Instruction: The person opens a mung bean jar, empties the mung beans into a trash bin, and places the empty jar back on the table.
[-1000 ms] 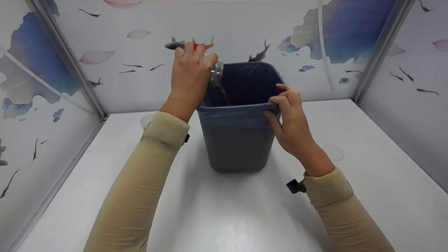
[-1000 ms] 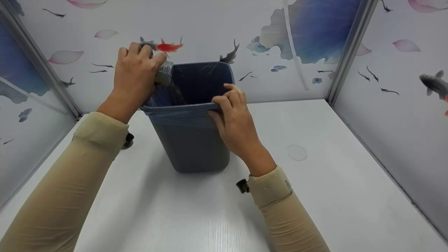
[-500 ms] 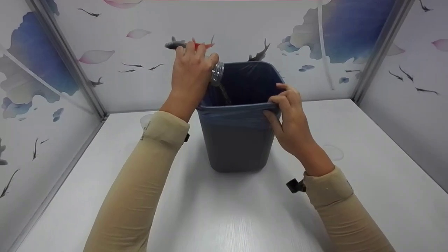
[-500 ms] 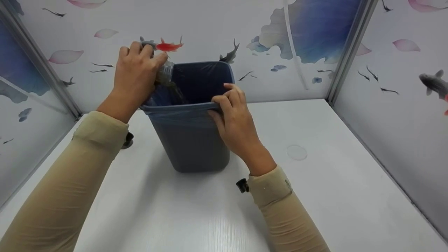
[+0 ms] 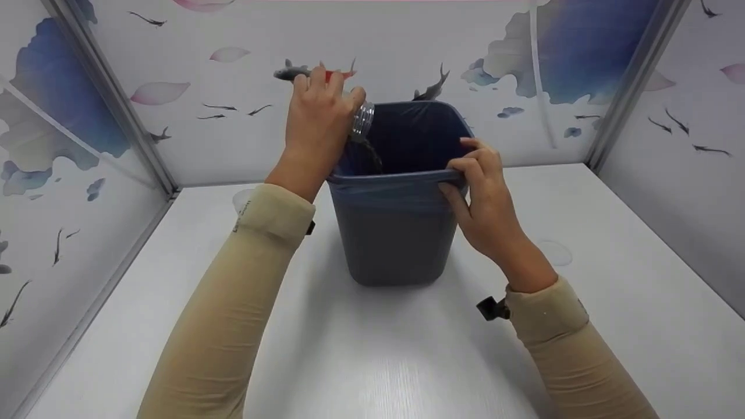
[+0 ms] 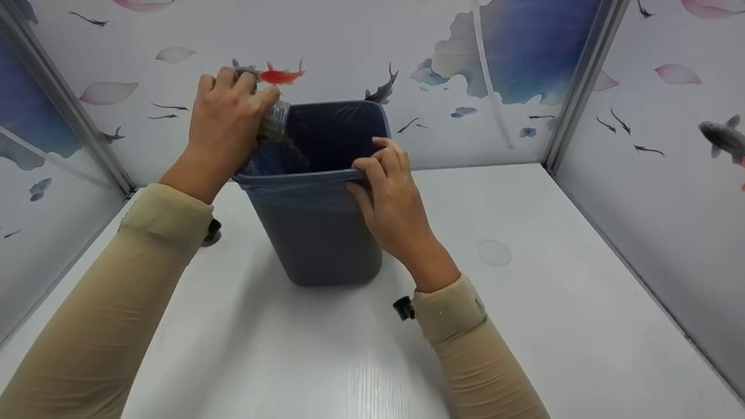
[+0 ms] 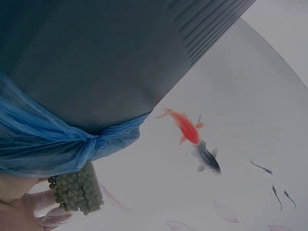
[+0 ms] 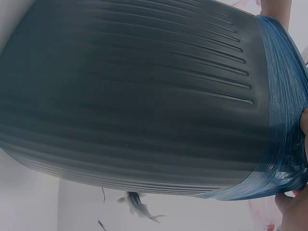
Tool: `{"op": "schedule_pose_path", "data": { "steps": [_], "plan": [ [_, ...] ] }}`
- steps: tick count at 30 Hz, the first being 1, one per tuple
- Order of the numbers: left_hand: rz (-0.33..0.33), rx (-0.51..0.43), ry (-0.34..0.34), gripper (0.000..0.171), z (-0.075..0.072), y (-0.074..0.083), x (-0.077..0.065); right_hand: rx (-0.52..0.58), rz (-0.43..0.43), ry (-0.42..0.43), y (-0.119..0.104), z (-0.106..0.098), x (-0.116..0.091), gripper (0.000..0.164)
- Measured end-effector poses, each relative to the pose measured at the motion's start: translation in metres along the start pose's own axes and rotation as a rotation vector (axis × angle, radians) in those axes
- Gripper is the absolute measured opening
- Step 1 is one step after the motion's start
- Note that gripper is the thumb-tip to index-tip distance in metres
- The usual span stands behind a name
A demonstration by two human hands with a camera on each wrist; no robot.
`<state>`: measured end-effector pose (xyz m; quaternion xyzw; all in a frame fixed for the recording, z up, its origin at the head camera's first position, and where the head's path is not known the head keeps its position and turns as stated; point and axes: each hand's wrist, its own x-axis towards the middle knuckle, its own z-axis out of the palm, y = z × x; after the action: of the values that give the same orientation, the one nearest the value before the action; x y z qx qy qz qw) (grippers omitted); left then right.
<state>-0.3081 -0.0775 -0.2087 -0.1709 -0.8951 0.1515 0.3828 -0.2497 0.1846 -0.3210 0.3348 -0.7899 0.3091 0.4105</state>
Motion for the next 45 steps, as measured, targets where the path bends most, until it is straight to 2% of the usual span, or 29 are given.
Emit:
{"op": "schedule_pose_path", "data": {
  "steps": [12, 22, 30, 37, 45],
  "plan": [
    [0.01, 0.009, -0.012, 0.03, -0.0016, 0.0015, 0.002, -0.01, 0.017, -0.002, 0.0012, -0.0015, -0.0003, 0.021],
    [0.022, 0.032, -0.086, 0.034, -0.0023, 0.0019, 0.0018, 0.0, 0.023, -0.01, 0.0003, -0.0005, -0.0019, 0.02],
    [0.029, 0.034, -0.077, 0.03, -0.0026, 0.0005, 0.0014, -0.002, 0.01, 0.003, -0.0009, 0.0002, -0.0002, 0.021],
    [0.048, 0.063, -0.111, 0.028, -0.0037, 0.0001, 0.0017, -0.001, 0.01, 0.001, -0.0004, 0.0008, 0.0001, 0.02],
    [0.069, 0.057, -0.118, 0.026, -0.004, -0.0001, 0.0025, -0.004, 0.011, 0.007, -0.0005, 0.0011, -0.0003, 0.02]
  ]
}}
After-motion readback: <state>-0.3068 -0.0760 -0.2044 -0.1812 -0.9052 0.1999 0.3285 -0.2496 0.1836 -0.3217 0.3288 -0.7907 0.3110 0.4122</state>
